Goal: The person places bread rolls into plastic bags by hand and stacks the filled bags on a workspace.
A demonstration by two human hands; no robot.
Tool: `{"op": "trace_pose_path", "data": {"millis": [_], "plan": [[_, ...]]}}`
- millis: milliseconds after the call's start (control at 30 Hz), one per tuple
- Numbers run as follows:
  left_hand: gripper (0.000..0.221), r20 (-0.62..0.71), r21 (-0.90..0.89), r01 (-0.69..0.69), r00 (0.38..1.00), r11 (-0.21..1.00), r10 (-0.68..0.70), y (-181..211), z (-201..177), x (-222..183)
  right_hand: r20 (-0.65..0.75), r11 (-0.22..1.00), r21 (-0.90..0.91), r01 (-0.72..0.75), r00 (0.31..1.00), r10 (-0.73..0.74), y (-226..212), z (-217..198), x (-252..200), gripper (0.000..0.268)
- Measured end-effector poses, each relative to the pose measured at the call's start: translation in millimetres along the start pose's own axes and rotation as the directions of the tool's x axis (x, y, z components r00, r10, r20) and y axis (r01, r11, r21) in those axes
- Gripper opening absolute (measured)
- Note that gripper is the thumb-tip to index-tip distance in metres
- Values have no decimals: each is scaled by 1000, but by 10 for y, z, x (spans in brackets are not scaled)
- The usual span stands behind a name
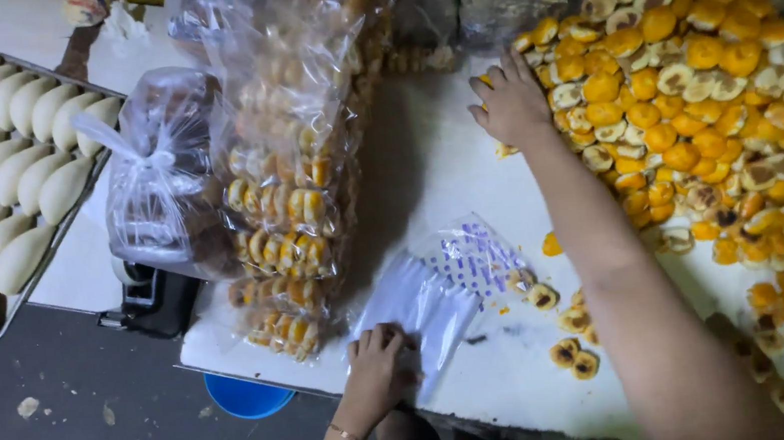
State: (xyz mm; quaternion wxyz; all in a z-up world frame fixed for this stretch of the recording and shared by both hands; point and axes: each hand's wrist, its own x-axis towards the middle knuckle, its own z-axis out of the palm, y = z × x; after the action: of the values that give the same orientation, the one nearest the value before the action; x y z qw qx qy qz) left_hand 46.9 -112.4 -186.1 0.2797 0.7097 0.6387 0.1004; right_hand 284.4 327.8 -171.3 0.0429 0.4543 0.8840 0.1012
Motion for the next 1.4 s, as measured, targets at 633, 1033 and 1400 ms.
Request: {"op": "trace_pose_path", "data": {"millis": [633, 1033, 1400], "plan": [[16, 39, -172, -422, 900, 890, 435, 683, -866, 449, 98, 365, 908, -205, 952, 291, -1943, -991, -3173, 61], [15, 182, -685, -175, 898, 707, 400, 1282, -639, 198, 0, -803, 586, -107, 991, -131, -1971, -1122, -4221, 34], [52, 348, -716, 17, 875, 697, 337, 1371, -691, 31, 115, -690, 723, 30, 980, 164, -1267, -1227, -4555, 26]]}}
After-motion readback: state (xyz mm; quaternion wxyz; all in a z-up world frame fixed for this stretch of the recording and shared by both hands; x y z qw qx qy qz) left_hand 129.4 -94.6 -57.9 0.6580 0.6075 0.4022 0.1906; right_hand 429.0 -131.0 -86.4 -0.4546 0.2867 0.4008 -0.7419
